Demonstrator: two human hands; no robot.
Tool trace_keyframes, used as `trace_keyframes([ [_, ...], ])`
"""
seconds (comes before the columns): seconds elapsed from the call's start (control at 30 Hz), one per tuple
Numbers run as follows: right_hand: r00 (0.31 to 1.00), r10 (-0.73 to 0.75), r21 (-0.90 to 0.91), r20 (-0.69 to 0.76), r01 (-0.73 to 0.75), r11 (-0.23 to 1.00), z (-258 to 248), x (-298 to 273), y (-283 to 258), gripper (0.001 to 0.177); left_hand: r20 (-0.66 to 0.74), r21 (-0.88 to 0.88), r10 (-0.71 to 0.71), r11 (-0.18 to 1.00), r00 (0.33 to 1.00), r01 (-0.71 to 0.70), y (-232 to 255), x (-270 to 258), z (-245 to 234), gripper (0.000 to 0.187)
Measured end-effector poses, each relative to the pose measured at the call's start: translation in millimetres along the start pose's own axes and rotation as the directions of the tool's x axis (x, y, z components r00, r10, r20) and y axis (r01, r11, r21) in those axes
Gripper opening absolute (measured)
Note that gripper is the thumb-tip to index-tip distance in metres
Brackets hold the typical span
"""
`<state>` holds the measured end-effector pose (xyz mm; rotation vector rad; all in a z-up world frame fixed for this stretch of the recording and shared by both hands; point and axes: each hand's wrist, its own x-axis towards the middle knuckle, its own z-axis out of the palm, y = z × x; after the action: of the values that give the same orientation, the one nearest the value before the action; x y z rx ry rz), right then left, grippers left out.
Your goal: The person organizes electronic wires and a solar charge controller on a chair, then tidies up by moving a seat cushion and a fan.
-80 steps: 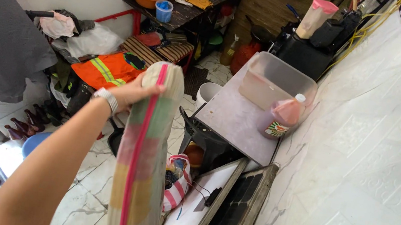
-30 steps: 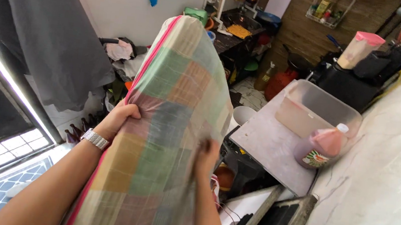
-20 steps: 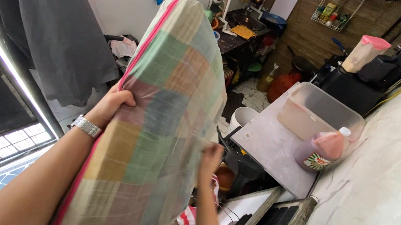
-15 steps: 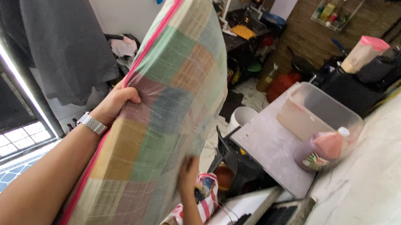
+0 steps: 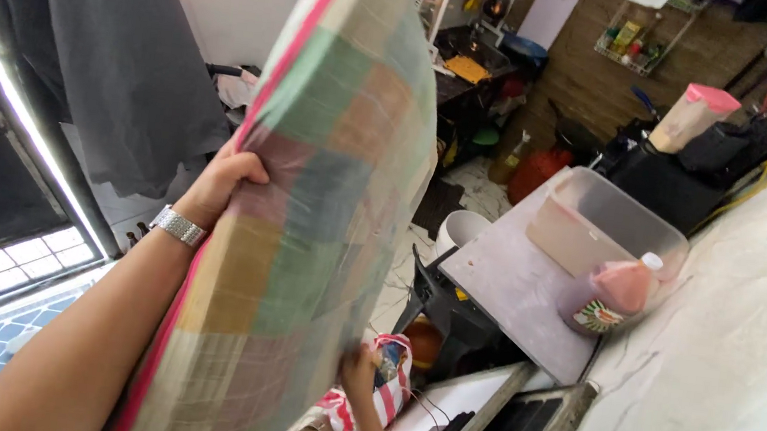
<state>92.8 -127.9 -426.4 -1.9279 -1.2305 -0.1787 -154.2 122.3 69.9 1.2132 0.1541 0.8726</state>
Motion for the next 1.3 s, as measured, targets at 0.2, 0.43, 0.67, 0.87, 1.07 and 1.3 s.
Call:
trace_keyframes([
  [0.2, 0.850, 0.508, 0.410, -0.138, -0.417, 0.811, -75.5, 81.5, -42.8, 0.013, 0.037, 0.033, -0.048, 0.998, 0.998, 0.047, -1.9, -2.7, -4.1, 0.078],
  [0.43, 0.927, 0.190, 0.443, -0.323, -0.029, 0.896, -108.4, 163.6, -140.1, 0.030, 0.072, 0.021, -0.129, 0.992, 0.989, 0.128, -9.7, -19.2, -0.4, 0.077],
  [0.67, 0.650, 0.744, -0.058, -0.153, -0.758, 0.650, -71.8, 135.6, 44.4, 0.042, 0.040, 0.051, -0.193, 0.980, 0.980, 0.191, 24.9, -33.5, -16.3, 0.074],
  [0.87, 0.840, 0.078, 0.374, -0.536, 0.154, 0.914, -227.0, 299.4, -197.6, 0.036, 0.076, 0.039, -0.282, 0.959, 0.956, 0.280, 23.0, -44.5, -5.8, 0.074],
  [1.07, 0.829, 0.555, 0.098, -0.076, -0.547, 0.831, -114.6, 212.6, 46.0, 0.067, 0.093, 0.066, -0.228, 0.973, 0.969, 0.222, 38.6, -56.6, -19.8, 0.078],
  [1.3, 0.730, 0.605, 0.280, 0.318, -0.682, 0.676, -59.4, 123.8, -13.5, 0.024, -0.024, 0.047, -0.165, 0.985, 0.986, 0.166, 39.2, -44.5, -9.8, 0.081],
])
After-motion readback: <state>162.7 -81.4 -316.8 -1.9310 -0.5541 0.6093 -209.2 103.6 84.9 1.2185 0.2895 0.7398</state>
